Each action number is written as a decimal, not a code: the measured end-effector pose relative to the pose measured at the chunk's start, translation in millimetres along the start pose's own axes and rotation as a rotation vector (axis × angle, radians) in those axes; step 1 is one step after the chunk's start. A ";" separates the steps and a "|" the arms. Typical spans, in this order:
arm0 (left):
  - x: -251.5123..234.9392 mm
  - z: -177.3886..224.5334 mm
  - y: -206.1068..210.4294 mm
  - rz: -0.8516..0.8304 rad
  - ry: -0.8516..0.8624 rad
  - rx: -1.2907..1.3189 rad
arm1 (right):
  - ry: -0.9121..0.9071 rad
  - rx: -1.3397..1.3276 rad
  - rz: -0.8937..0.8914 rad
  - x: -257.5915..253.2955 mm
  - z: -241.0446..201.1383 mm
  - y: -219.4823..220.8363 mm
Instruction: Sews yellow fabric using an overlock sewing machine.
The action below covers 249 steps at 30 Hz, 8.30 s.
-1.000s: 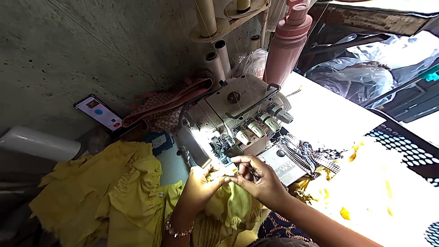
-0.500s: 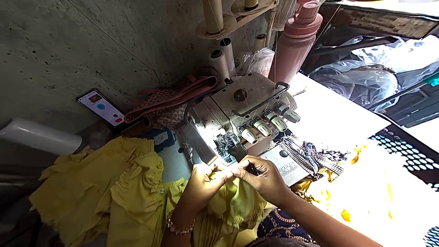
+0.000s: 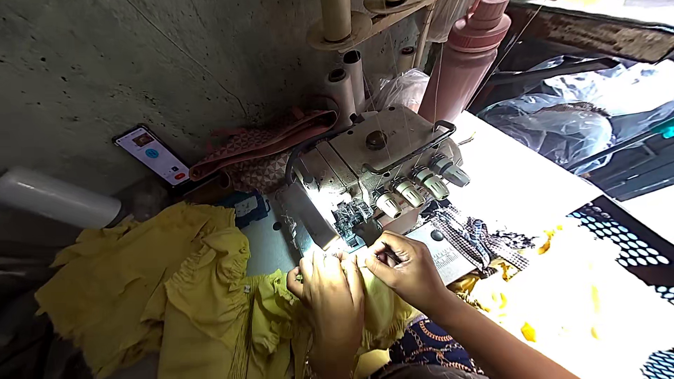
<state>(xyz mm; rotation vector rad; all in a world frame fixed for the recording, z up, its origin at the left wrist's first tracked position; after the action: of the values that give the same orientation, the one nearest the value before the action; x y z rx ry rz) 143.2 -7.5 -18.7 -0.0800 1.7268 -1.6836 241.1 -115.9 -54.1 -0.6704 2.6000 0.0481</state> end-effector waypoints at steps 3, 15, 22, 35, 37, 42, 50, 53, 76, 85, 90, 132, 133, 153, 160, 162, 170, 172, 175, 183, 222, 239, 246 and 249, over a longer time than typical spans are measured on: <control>-2.6 1.0 8.1 -0.062 -0.058 -0.010 | 0.150 -0.016 -0.007 -4.3 7.8 -1.1; -22.6 -6.5 23.3 -0.251 -0.127 0.037 | -0.091 0.422 0.059 -18.6 -2.4 0.8; -29.7 -12.9 26.8 -0.262 -0.175 0.056 | -0.058 0.248 0.083 -18.0 5.7 -1.4; -33.7 -15.3 25.2 -0.384 -0.122 0.110 | 0.030 0.030 -0.054 -16.6 7.1 -2.8; -34.7 -21.7 24.5 -0.435 -0.097 0.157 | 0.030 0.051 -0.071 -17.5 7.4 -3.3; -32.2 -16.8 21.1 -0.456 -0.100 0.114 | -0.047 0.116 -0.070 -15.1 7.5 -3.5; -28.8 -5.7 18.7 -0.329 -0.049 0.087 | -0.066 0.142 -0.060 -5.1 3.5 -10.1; -34.9 -6.2 17.9 -0.371 -0.045 0.072 | -0.077 0.170 -0.053 -10.3 2.4 -7.2; -34.4 -37.3 36.3 -0.371 -0.067 0.258 | -0.100 0.213 -0.057 -19.3 2.6 -5.7; -36.7 -38.7 40.2 -0.416 -0.045 0.219 | -0.081 0.205 -0.047 -20.2 5.2 -3.8; -38.3 -38.9 42.9 -0.443 -0.061 0.244 | -0.082 0.185 -0.031 -19.9 7.6 -3.2; -49.4 -31.9 14.1 -0.262 0.011 0.312 | -0.082 0.119 -0.114 -24.3 5.0 -3.6; -54.7 -33.8 11.1 -0.303 0.065 0.327 | -0.085 0.120 -0.113 -24.6 5.0 -3.4; -101.7 -49.4 15.8 -0.268 0.269 0.079 | -0.116 0.254 -0.125 -21.1 -0.7 -7.4; -34.5 -25.5 -14.8 -0.057 0.252 -0.031 | -0.299 0.237 -0.225 -15.0 -17.1 13.6; -24.3 -19.0 -9.8 0.004 0.260 0.007 | -0.306 0.266 -0.249 -18.6 -15.5 18.4; -14.5 -21.3 -0.5 -0.004 0.250 0.022 | -0.444 0.335 -0.295 -23.5 -10.2 14.4; -11.2 -22.9 3.2 -0.017 0.252 -0.035 | -0.472 0.356 -0.300 -25.0 -10.6 14.8; -8.6 -21.8 5.4 -0.002 0.277 -0.075 | -0.500 0.383 -0.333 -27.1 -12.5 14.0; -17.7 -17.2 -0.7 0.048 0.293 -0.217 | -0.700 0.475 -0.495 -28.4 -14.6 6.9; -38.4 -54.8 24.4 -0.214 -0.039 0.330 | -0.471 0.187 -0.460 -25.9 -4.2 -11.3; 100.4 -153.9 32.0 -0.607 -0.280 -0.215 | 0.522 -0.580 -0.350 44.3 17.3 -2.4; 39.1 -172.0 10.4 -0.727 -0.278 -0.107 | 0.459 -0.450 -0.189 58.9 33.9 -5.4; 42.0 -170.4 -21.9 -0.645 -0.325 0.194 | 0.451 -0.418 -0.192 59.8 33.9 -10.6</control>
<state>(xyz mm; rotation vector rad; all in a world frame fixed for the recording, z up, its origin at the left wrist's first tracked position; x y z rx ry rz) 14.6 112.9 -35.1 -0.8485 1.3571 -2.1331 213.6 -147.4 -109.6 -1.1954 2.9658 0.4367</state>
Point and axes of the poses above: each hand's wrist, its own x-axis away from the middle knuckle, its own y-axis out of the palm, z = x × y, the point moved 5 cm from there along -x, towards the middle knuckle, and after that the axes turned 15 degrees about -x, right-handed, at the moved point
